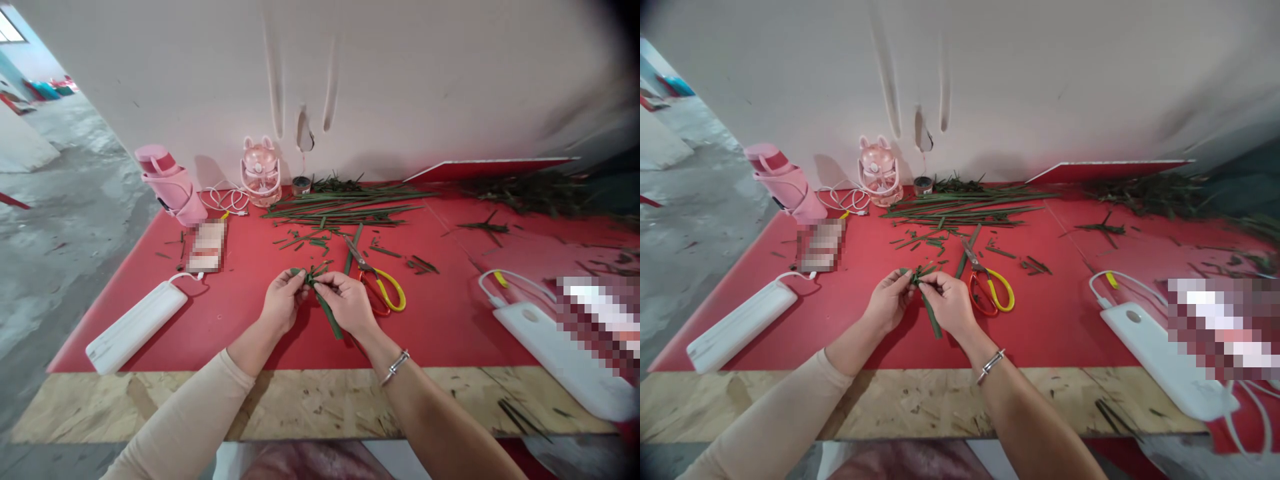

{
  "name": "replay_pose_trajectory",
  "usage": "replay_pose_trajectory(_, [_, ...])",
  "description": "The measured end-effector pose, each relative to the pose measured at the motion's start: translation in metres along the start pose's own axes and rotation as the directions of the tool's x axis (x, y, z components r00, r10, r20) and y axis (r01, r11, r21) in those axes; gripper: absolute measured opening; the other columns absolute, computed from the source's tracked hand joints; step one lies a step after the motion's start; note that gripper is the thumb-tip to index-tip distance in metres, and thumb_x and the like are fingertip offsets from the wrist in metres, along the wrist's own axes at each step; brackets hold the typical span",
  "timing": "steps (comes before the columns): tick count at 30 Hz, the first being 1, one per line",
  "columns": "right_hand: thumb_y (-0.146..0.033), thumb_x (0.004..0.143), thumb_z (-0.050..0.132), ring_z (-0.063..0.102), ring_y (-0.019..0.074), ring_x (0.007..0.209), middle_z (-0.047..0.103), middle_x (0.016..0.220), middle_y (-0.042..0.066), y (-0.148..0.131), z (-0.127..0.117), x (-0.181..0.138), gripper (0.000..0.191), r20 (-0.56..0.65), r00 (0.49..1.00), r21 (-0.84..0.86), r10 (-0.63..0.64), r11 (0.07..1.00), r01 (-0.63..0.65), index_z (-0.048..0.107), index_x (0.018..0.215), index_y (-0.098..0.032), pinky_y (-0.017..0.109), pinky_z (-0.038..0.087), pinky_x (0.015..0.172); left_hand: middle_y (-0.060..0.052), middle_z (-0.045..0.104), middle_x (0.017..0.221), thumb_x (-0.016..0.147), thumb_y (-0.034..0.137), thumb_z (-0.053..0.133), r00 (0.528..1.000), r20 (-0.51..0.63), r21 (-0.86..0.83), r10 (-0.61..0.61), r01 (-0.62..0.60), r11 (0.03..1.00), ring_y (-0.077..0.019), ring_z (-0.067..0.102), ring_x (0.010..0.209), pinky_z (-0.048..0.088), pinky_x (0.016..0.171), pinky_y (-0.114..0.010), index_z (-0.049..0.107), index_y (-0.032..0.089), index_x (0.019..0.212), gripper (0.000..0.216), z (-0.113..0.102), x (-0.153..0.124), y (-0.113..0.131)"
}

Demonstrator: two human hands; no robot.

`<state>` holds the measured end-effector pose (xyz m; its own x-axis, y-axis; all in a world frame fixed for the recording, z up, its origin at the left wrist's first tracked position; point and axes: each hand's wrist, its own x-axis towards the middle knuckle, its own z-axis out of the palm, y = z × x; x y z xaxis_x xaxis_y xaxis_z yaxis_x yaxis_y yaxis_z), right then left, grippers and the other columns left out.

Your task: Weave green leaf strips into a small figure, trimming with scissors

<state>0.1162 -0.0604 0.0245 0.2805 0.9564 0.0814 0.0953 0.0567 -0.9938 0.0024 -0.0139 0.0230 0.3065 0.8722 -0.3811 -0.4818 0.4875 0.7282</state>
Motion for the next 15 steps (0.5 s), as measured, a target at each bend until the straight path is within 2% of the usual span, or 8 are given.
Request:
replay_pose_trajectory(3, [-0.029,0.072,0.062,0.061,0.0157,0.065,0.067,0.073,0.002,0.0009,0.0006,-0.0001,0.012,-0.046,0.999,0.015,0.014,1.0,-0.013,0.065,0.079,-0.02,0.027,0.05,0.061,0.004,0.058,0.064,0.061,0.028,0.073,0.99,0.037,0.08,0.138,-0.141,0.987,-0.0039,0.051,0.052,0.042,0.051,-0.015,0.059,0.015,0.078,0.025,0.0005,-0.0013,-0.0027])
replay_pose_trajectory(5, [-0.029,0.073,0.062,0.061,0.0157,0.065,0.067,0.073,0.002,0.0009,0.0004,-0.0004,0.012,-0.07,0.997,0.024,0.023,0.999,-0.022,0.065,0.08,-0.02,0.027,0.049,0.061,0.002,0.062,0.071,0.061,0.024,0.073,0.97,0.065,0.136,0.234,-0.241,0.961,-0.0062,0.056,0.063,0.045,0.063,-0.018,0.062,0.016,0.08,0.024,0.0005,-0.0025,-0.0045])
replay_pose_trajectory(7, [-0.029,0.073,0.061,0.061,0.0159,0.065,0.067,0.072,0.002,0.0005,0.0002,-0.0008,0.012,-0.077,0.997,0.021,0.024,1.0,-0.022,0.065,0.08,-0.02,0.027,0.049,0.06,0.0,0.065,0.076,0.061,0.022,0.073,0.958,0.104,0.162,0.269,-0.283,0.945,-0.0081,0.058,0.072,0.045,0.073,-0.021,0.064,0.015,0.079,0.021,0.0,-0.0032,-0.0055])
replay_pose_trajectory(10, [-0.029,0.073,0.062,0.061,0.0159,0.065,0.067,0.071,0.002,-0.0001,0.001,-0.0014,0.012,-0.066,0.998,0.017,0.019,1.0,-0.018,0.065,0.08,-0.02,0.028,0.049,0.061,-0.001,0.066,0.075,0.065,0.024,0.07,0.962,0.131,0.153,0.242,-0.26,0.953,-0.0083,0.058,0.069,0.045,0.072,-0.023,0.066,0.015,0.078,0.016,-0.0012,-0.0027,-0.006])
replay_pose_trajectory(15, [-0.03,0.074,0.062,0.061,0.016,0.066,0.066,0.072,0.002,-0.0019,0.0049,-0.0039,0.012,-0.071,0.997,-0.002,-0.014,1.0,0.014,0.064,0.08,-0.02,0.029,0.049,0.062,0.001,0.063,0.062,0.059,0.023,0.075,0.978,0.069,0.054,0.195,-0.199,0.978,-0.007,0.055,0.06,0.044,0.066,-0.021,0.065,0.015,0.068,0.016,0.0014,-0.0005,-0.0052])
